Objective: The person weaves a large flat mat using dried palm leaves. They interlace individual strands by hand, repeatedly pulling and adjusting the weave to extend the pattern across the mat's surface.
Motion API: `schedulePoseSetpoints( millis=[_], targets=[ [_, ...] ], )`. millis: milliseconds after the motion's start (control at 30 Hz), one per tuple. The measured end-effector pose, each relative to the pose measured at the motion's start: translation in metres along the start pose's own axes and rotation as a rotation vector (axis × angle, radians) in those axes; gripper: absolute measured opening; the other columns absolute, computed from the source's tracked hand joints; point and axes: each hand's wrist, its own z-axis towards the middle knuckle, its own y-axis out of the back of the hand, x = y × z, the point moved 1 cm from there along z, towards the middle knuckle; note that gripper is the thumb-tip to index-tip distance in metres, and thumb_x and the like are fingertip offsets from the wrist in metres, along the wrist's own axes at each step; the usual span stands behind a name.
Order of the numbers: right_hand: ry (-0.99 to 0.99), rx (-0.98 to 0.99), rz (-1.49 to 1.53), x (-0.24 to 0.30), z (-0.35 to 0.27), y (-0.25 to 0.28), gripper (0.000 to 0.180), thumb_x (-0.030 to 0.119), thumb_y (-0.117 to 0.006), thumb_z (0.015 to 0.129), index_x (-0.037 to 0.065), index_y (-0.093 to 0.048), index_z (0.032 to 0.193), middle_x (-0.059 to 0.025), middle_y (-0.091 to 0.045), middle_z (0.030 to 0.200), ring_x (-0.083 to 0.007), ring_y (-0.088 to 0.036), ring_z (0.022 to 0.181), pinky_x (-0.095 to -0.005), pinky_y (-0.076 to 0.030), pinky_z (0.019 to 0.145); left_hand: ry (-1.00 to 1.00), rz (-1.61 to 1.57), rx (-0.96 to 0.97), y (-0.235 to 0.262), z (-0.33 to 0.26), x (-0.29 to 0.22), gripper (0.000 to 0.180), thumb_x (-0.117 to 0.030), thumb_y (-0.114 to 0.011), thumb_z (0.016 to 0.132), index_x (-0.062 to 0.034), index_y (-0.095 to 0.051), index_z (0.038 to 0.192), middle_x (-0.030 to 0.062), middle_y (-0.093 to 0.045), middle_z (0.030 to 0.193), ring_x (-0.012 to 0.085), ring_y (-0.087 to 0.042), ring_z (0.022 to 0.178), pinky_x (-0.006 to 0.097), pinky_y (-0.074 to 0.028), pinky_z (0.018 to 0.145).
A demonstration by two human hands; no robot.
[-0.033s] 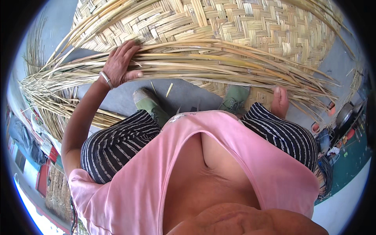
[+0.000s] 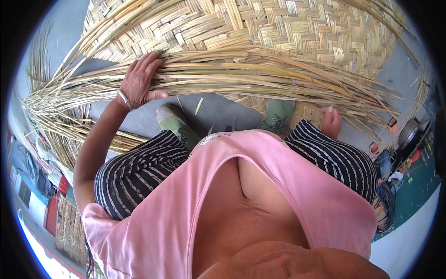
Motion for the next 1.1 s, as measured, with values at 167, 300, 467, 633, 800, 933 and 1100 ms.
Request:
schedulePoseSetpoints(
  millis=[167,300,467,633,800,933,1100],
  targets=[
    [-0.827,0.046,0.702,-0.031,-0.028,-0.026,0.052,0.049,-0.038,0.103,0.001,-0.059,0.108,-0.0160,-0.067,0.097,-0.0249,-0.067,0.084,-0.0362,-0.054,0.080,0.017,0.046,0.147,-0.015,-0.031,-0.031,0.110,-0.063,-0.077,0.063,-0.0022,-0.032,0.143,0.0182,-0.041,0.146,0.0362,-0.038,0.135,0.051,-0.028,0.111],
    [-0.828,-0.070,0.945,-0.042,0.006,-0.035,0.061,0.054,-0.038,0.101,0.000,-0.042,0.127,-0.0229,-0.063,0.110,-0.0310,-0.067,0.097,-0.0403,-0.055,0.085,0.080,0.290,-0.242,-0.060,-0.027,-0.026,0.052,-0.015,-0.063,0.083,-0.0115,-0.047,0.133,0.0084,-0.057,0.126,0.0277,-0.055,0.119,0.045,-0.042,0.101],
    [-0.715,-0.066,0.853,-0.031,0.008,-0.034,0.061,0.054,-0.040,0.101,0.001,-0.035,0.131,-0.0234,-0.063,0.108,-0.0303,-0.066,0.098,-0.0399,-0.054,0.086,0.092,0.303,-0.272,-0.060,-0.012,-0.015,0.048,-0.008,-0.061,0.081,-0.0123,-0.050,0.127,0.0079,-0.062,0.101,0.0283,-0.061,0.092,0.042,-0.048,0.083],
    [-0.592,0.065,0.927,-0.035,0.015,-0.030,0.061,0.057,-0.040,0.100,0.000,-0.040,0.123,-0.0207,-0.065,0.108,-0.0277,-0.066,0.095,-0.0387,-0.054,0.084,0.063,0.273,-0.193,-0.048,-0.010,-0.006,0.035,-0.008,-0.060,0.081,-0.0135,-0.055,0.115,0.0065,-0.062,0.086,0.0287,-0.063,0.080,0.042,-0.048,0.073],
    [-0.753,0.273,1.035,-0.030,0.012,-0.031,0.083,0.076,-0.027,0.093,-0.001,-0.046,0.118,-0.0203,-0.063,0.116,-0.0311,-0.063,0.103,-0.0461,-0.051,0.091,0.050,0.291,-0.204,-0.021,-0.010,-0.010,0.031,-0.010,-0.062,0.081,-0.0137,-0.056,0.111,0.0067,-0.064,0.086,0.0283,-0.064,0.081,0.041,-0.049,0.074],
    [-0.758,0.393,1.154,-0.011,0.001,-0.038,0.104,0.084,-0.022,0.085,-0.005,-0.037,0.137,-0.0241,-0.051,0.136,-0.0361,-0.051,0.125,-0.0537,-0.038,0.106,0.036,0.306,-0.271,-0.002,-0.014,-0.016,0.032,-0.010,-0.063,0.079,-0.0138,-0.057,0.110,0.0065,-0.064,0.086,0.0290,-0.063,0.080,0.041,-0.049,0.073],
    [-0.431,0.082,1.520,-0.004,0.023,-0.025,0.107,0.085,-0.030,0.083,0.002,-0.028,0.150,-0.0179,-0.037,0.151,-0.0345,-0.033,0.140,-0.0539,-0.029,0.113,0.063,0.374,-0.331,0.016,-0.029,-0.024,0.025,-0.008,-0.060,0.082,-0.0100,-0.059,0.107,0.0084,-0.065,0.089,0.0298,-0.063,0.082,0.042,-0.048,0.075]
  ],
)
